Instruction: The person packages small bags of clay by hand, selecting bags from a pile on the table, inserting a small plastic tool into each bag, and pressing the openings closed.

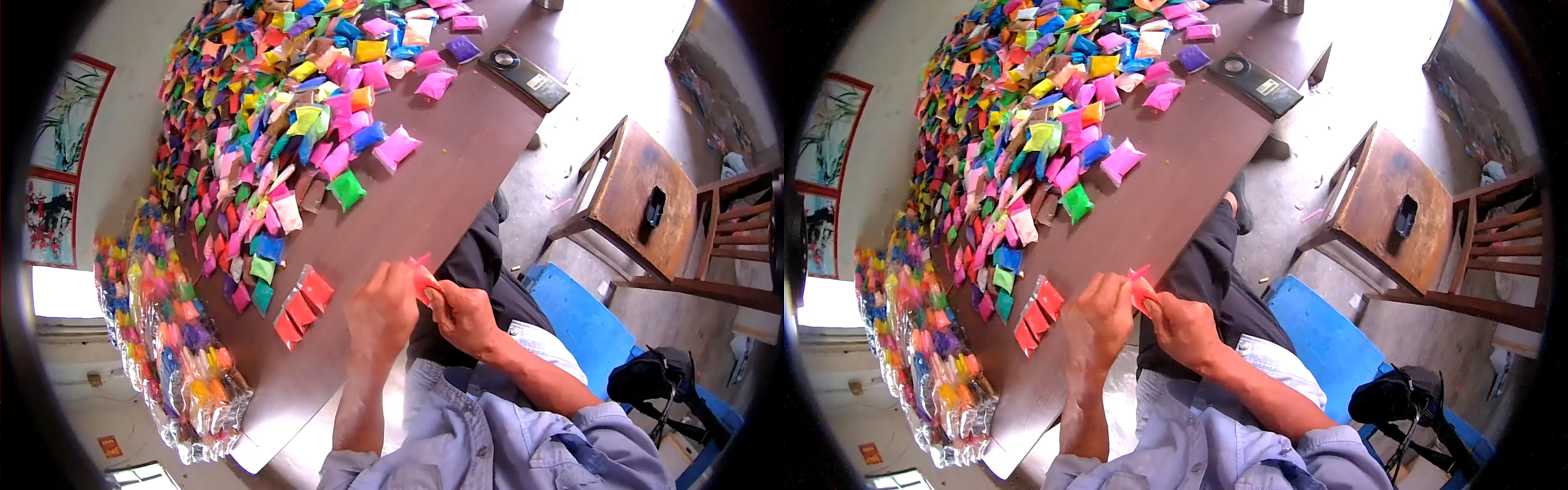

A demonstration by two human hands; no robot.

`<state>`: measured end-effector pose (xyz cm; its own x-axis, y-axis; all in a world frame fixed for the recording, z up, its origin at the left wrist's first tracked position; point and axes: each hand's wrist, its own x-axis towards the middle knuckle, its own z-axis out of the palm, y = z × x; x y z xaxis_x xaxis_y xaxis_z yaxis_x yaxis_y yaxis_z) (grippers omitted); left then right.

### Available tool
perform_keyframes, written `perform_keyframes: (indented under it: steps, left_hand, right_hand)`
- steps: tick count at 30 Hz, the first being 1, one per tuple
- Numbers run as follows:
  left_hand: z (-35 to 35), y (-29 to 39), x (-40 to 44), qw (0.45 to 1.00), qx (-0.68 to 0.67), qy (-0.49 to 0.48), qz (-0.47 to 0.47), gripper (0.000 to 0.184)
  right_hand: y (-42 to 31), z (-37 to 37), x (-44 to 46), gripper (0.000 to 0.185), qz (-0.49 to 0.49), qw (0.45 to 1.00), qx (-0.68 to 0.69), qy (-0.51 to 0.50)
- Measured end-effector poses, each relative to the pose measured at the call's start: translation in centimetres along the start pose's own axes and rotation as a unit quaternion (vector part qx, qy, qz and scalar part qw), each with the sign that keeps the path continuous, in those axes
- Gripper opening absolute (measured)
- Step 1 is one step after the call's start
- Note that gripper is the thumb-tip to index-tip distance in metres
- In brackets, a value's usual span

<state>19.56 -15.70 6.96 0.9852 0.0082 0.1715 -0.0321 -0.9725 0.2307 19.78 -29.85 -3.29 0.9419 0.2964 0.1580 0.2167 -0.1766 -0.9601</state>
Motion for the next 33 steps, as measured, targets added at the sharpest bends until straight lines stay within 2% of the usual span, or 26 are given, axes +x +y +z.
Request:
perform_keyframes:
  steps: [4,6,7,9,13,15,17,18,19,21,23,25,30,33]
  left_hand:
    - [-0.9,-0.1,0.3,0.999,-0.026,0.019,-0.028,0.006]
    - [-1.7,1.1,-0.5,0.997,0.001,-0.062,0.043,0.006]
    - [-1.4,1.2,-0.8,0.997,0.0,-0.062,0.042,0.006]
    - [-0.4,1.1,-1.3,0.999,-0.028,-0.021,0.019,0.007]
    - [-0.2,-0.4,-0.4,0.998,-0.028,0.039,-0.041,0.005]
    - [1.0,-1.3,-0.6,0.993,-0.038,0.076,-0.077,0.006]
    - [1.6,-1.3,-1.4,0.983,-0.147,0.094,-0.049,0.009]
    - [2.2,-0.3,-2.1,0.971,-0.203,0.089,-0.091,0.006]
    - [2.5,-0.2,-2.3,0.971,-0.203,0.09,-0.091,0.006]
    - [3.0,-0.2,-2.5,0.956,-0.231,0.086,-0.16,0.009]
    - [3.0,-1.5,-2.1,0.963,-0.195,0.108,-0.151,0.01]
    - [2.8,-2.6,-1.9,0.959,-0.205,0.086,-0.176,0.009]
    - [2.9,-0.5,-3.0,0.958,-0.237,0.128,-0.103,0.009]
    - [3.5,-1.3,-2.8,0.956,-0.211,0.128,-0.156,0.008]
  right_hand:
    - [0.0,0.0,-0.1,0.016,-0.028,0.999,-0.043,0.006]
    - [0.1,0.2,-0.2,0.015,-0.051,0.998,-0.041,0.023]
    - [0.0,0.2,-0.2,0.015,-0.051,0.998,-0.041,0.021]
    - [-0.4,0.0,-0.1,0.026,-0.012,0.999,-0.031,0.012]
    - [-0.8,-0.1,0.4,0.027,0.021,0.999,0.04,0.012]
    - [-1.3,-1.0,0.6,0.033,0.175,0.969,0.169,-0.044]
    - [-0.9,-1.3,1.0,0.038,0.225,0.935,0.267,-0.07]
    - [-0.9,-1.5,1.3,0.039,0.253,0.917,0.297,-0.078]
    - [-0.9,-1.8,1.5,0.039,0.279,0.899,0.327,-0.086]
    - [-0.8,-2.0,1.6,0.039,0.278,0.9,0.323,-0.093]
    - [-0.8,-2.0,1.5,0.04,0.275,0.901,0.32,-0.103]
    - [-0.7,-1.9,1.5,0.04,0.272,0.907,0.306,-0.097]
    - [-0.4,-1.9,1.5,0.04,0.27,0.897,0.337,-0.096]
    - [-0.4,-2.1,1.6,0.04,0.293,0.88,0.361,-0.098]
